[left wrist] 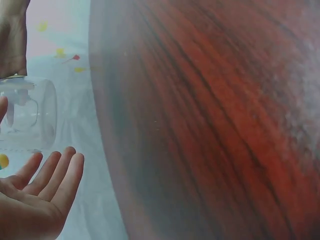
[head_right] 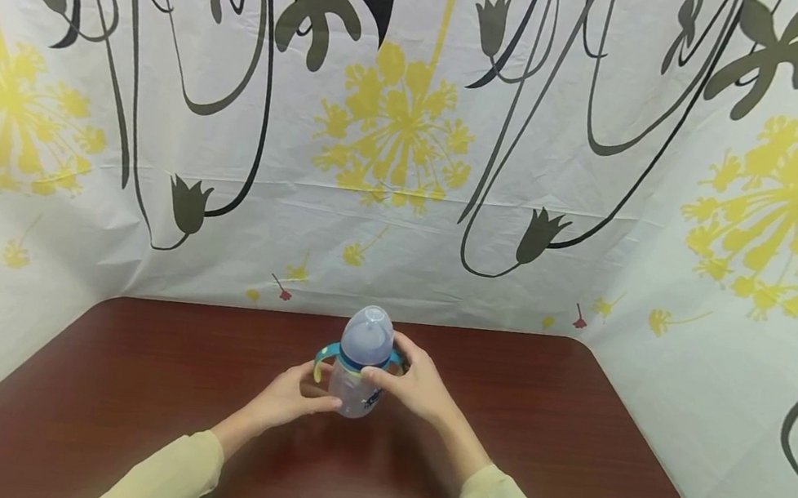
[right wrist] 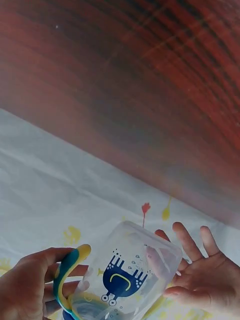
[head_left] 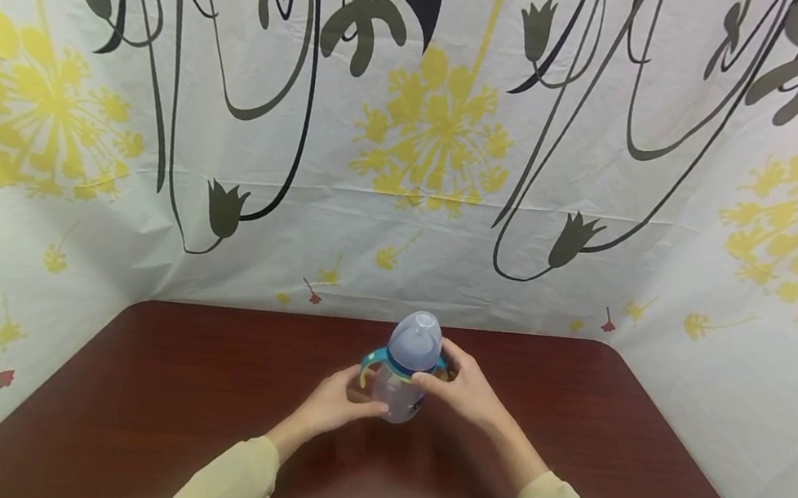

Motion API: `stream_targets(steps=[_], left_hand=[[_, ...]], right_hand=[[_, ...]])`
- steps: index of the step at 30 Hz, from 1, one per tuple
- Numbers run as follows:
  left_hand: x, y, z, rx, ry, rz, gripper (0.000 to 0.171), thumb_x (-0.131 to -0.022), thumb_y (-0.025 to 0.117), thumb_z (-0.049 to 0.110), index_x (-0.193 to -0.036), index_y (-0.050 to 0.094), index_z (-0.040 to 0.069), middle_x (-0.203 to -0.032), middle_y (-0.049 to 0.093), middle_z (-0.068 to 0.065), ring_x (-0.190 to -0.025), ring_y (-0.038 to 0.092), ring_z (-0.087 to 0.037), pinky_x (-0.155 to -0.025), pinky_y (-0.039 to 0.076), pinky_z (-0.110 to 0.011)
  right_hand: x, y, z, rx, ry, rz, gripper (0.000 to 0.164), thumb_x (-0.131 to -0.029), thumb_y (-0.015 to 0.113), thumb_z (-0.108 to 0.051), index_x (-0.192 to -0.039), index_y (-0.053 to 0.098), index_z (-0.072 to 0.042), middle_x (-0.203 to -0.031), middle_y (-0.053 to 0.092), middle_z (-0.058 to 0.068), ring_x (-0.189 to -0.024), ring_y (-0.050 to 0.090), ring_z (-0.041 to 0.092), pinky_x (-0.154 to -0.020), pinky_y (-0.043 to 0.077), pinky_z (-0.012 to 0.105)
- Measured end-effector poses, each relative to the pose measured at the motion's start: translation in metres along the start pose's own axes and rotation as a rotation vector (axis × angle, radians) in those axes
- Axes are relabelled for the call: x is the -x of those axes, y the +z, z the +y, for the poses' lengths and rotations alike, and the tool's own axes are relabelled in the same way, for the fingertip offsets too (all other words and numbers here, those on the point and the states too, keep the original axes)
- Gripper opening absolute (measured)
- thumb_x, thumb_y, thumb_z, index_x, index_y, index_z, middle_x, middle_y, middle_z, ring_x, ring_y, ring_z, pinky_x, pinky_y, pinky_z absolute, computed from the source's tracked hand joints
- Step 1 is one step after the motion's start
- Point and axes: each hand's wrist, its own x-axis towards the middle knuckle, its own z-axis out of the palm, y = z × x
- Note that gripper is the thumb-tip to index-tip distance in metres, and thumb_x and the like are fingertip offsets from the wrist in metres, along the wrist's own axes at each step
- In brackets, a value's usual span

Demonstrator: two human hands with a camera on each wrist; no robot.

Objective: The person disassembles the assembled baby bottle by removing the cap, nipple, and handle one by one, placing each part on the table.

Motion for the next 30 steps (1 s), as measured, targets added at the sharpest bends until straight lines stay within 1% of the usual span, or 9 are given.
stream_targets(steps=[3,5,9,12,15,19,24,26,30], left_hand=[[0.006,-0.002,0.005,-0.018,0.036,-0.011,0.066,-0.072,0.070,0.038,-0.127,0.043,0.011,-0.114,0.051,-0.008,-0.096,0.055,-0.027,-0.072,0.047,-0.040],[0.009,-0.004,0.010,-0.017,0.057,-0.016,0.069,-0.072,0.071,0.037,-0.129,0.040,0.012,-0.117,0.050,-0.008,-0.097,0.054,-0.027,-0.074,0.046,-0.041],[0.014,-0.006,0.017,-0.001,0.100,-0.033,0.073,-0.073,0.071,0.034,-0.132,0.035,0.012,-0.122,0.046,-0.009,-0.101,0.052,-0.026,-0.078,0.044,-0.039],[0.017,-0.007,0.019,0.044,0.107,-0.054,0.076,-0.073,0.071,0.032,-0.134,0.032,0.013,-0.127,0.042,-0.010,-0.104,0.049,-0.027,-0.079,0.044,-0.036],[0.020,-0.008,0.021,0.079,0.102,-0.064,0.076,-0.073,0.071,0.033,-0.135,0.030,0.015,-0.128,0.041,-0.009,-0.104,0.050,-0.025,-0.078,0.045,-0.034],[0.025,-0.008,0.021,0.072,0.113,-0.036,0.072,-0.072,0.071,0.035,-0.131,0.035,0.017,-0.121,0.047,-0.005,-0.101,0.052,-0.022,-0.078,0.045,-0.032],[0.031,-0.011,0.022,0.080,0.137,0.016,0.062,-0.070,0.074,0.033,-0.121,0.044,0.015,-0.109,0.053,-0.003,-0.098,0.054,-0.021,-0.076,0.046,-0.033],[0.033,-0.012,0.022,0.086,0.145,0.033,0.060,-0.069,0.075,0.031,-0.118,0.046,0.014,-0.107,0.053,-0.004,-0.097,0.055,-0.021,-0.076,0.046,-0.033],[0.035,-0.015,0.022,0.081,0.160,0.064,0.059,-0.068,0.077,0.028,-0.115,0.046,0.011,-0.104,0.052,-0.006,-0.093,0.057,-0.021,-0.075,0.046,-0.031]], right_hand=[[0.003,-0.001,-0.003,-0.032,-0.028,-0.002,0.050,-0.080,0.063,-0.007,-0.126,0.042,-0.004,-0.109,0.053,0.009,-0.096,0.053,0.023,-0.078,0.044,0.035],[0.005,-0.001,-0.004,-0.055,-0.057,0.000,0.050,-0.081,0.063,-0.006,-0.126,0.041,-0.002,-0.110,0.053,0.011,-0.096,0.053,0.024,-0.076,0.044,0.035],[0.007,-0.001,0.002,-0.112,-0.084,-0.007,0.049,-0.082,0.061,-0.007,-0.127,0.040,-0.006,-0.111,0.052,0.012,-0.095,0.053,0.026,-0.073,0.046,0.036],[0.008,-0.001,0.007,-0.164,-0.079,-0.016,0.050,-0.083,0.061,-0.012,-0.128,0.040,-0.009,-0.113,0.051,0.013,-0.096,0.052,0.027,-0.073,0.046,0.037],[0.011,0.000,0.007,-0.199,-0.074,-0.019,0.051,-0.082,0.062,-0.017,-0.127,0.040,-0.008,-0.112,0.049,0.016,-0.094,0.052,0.029,-0.071,0.047,0.039],[0.015,0.000,0.006,-0.209,-0.052,-0.022,0.053,-0.081,0.063,-0.017,-0.127,0.038,-0.008,-0.112,0.049,0.015,-0.096,0.051,0.028,-0.073,0.047,0.038],[0.018,-0.002,0.005,-0.199,-0.068,-0.022,0.054,-0.080,0.064,-0.011,-0.126,0.038,-0.005,-0.110,0.051,0.015,-0.098,0.052,0.028,-0.078,0.045,0.036],[0.019,-0.004,0.005,-0.183,-0.081,-0.013,0.054,-0.079,0.065,-0.008,-0.125,0.039,-0.003,-0.109,0.051,0.016,-0.096,0.053,0.028,-0.078,0.045,0.036],[0.021,-0.006,0.004,-0.121,-0.059,0.024,0.056,-0.076,0.068,-0.007,-0.124,0.040,-0.005,-0.106,0.052,0.015,-0.092,0.054,0.027,-0.074,0.047,0.035]])
